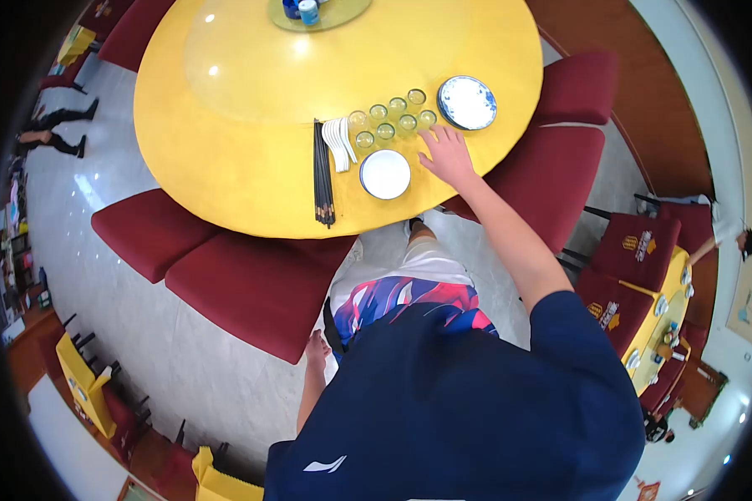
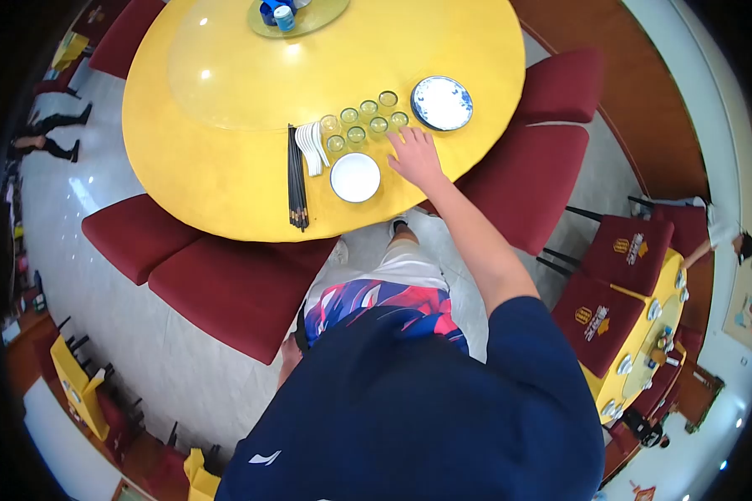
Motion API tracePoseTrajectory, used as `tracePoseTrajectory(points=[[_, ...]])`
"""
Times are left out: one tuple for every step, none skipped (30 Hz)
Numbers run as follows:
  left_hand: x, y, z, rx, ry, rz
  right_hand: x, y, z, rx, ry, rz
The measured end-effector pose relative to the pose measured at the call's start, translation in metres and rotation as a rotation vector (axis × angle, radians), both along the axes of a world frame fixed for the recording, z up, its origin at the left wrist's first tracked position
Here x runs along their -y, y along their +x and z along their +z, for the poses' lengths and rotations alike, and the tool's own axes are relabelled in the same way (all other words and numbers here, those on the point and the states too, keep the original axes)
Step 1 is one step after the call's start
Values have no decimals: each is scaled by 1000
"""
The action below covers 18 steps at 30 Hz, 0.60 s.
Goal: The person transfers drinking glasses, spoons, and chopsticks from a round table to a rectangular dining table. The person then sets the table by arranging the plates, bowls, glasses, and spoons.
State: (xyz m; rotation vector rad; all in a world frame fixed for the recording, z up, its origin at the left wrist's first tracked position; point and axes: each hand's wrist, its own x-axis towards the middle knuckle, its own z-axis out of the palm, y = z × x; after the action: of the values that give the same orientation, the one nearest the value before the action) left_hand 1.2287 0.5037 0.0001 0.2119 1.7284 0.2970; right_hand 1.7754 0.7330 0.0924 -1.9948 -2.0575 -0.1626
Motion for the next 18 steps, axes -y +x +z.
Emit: tracePoseTrajectory(points=[[4, 15, 8, -26, -28, 49, -15, 10, -7, -22, -8, 18], [11, 28, 9, -129, -85, 121, -33, 21, -13, 29, -45, 81], [20, 44, 14, -149, -81, 215, -51, 33, -21, 81, -77, 142], [29, 58, 19, -158, -90, 245, -63, 42, -29, 89, -112, 207], [35, 78, 25, -163, -83, 245, -71, 49, -35, 67, -114, 220], [42, 98, 29, -163, -75, 235, -80, 56, -43, 50, -133, 305], [50, 117, 32, -169, -69, 215, -85, 61, -50, 33, -155, 391], [54, 139, 39, -185, -62, 193, -89, 65, -57, 11, -164, 407], [58, 160, 44, -200, -54, 162, -92, 70, -63, -30, -160, 471], [65, 177, 44, -219, -56, 132, -96, 73, -66, -70, -151, 534], [69, 194, 47, -242, -49, 108, -100, 74, -69, -86, -151, 550], [73, 209, 50, -262, -46, 77, -103, 74, -71, -92, -125, 558], [77, 222, 54, -293, -44, 43, -102, 72, -73, -100, -103, 563], [80, 233, 58, -327, -41, 12, -102, 72, -74, -118, -106, 572], [82, 242, 61, -364, -39, -20, -102, 74, -74, -100, -86, 592], [82, 249, 64, -408, -32, -54, -104, 77, -74, -78, -62, 611], [81, 253, 69, -458, -19, -92, -106, 78, -80, -87, -56, 617], [79, 256, 74, -518, -4, -132, -109, 79, -86, -76, -41, 637]])
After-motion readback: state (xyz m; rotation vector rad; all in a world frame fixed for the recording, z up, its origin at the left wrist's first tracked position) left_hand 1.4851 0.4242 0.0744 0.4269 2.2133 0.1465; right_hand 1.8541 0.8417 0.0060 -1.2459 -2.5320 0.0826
